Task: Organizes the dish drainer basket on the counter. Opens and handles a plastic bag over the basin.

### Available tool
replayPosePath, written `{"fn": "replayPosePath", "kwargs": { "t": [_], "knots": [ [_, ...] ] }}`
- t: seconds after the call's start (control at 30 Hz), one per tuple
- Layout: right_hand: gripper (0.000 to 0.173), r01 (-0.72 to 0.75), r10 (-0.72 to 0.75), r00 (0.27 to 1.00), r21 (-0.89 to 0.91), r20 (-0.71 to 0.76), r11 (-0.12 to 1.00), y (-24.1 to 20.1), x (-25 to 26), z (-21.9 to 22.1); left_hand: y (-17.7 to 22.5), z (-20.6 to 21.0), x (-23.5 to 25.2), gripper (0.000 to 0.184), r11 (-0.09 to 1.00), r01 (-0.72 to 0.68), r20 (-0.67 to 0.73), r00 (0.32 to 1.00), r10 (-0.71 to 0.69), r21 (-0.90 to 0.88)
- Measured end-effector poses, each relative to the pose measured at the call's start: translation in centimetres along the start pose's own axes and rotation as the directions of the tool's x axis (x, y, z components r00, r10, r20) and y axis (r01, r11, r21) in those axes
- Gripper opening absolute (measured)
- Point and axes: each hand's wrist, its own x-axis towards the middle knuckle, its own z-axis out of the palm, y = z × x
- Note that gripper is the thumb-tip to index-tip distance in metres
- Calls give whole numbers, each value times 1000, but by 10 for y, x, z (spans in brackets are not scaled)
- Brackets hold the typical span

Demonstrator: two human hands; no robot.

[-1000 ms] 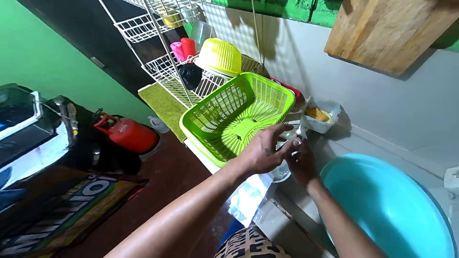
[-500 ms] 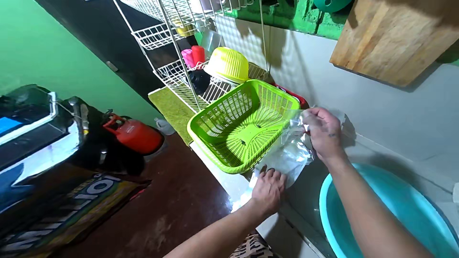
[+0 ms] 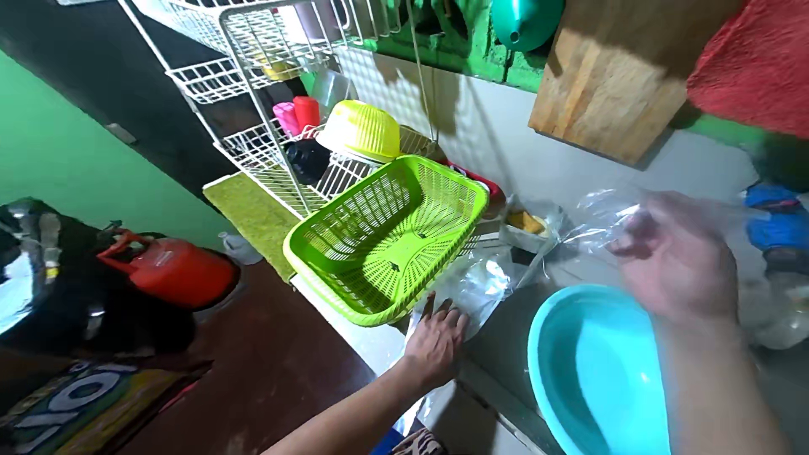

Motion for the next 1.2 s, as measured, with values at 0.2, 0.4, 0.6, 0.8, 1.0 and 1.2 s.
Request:
{"fn": "replayPosePath", "kwargs": {
  "t": [0.2,0.4,0.6,0.8,1.0,1.2],
  "knots": [
    [27,-15,18,999,78,-42,997,-27,-24,-15,2,-2,-4,73,996,-69,-154,986,58,-63],
    [24,-32,-31,969,-247,-245,968,-51,-54,-4,13,-24,-5,72,780,-437,-581,806,117,-448],
    [22,-45,-139,969,-698,-205,715,-77,-84,21,56,-130,-37,61,229,-753,-738,654,167,-616],
    [19,-32,18,999,-853,-27,521,-100,-109,50,62,-230,-61,51,173,-590,-471,761,447,-789],
    [22,-106,267,963,-859,37,500,-119,-126,47,67,-261,-60,16,368,-753,-353,604,714,-545],
    [8,-178,176,980,-823,-97,540,-124,-129,9,104,-221,-51,22,328,-628,-396,734,552,-706]
  ]
}}
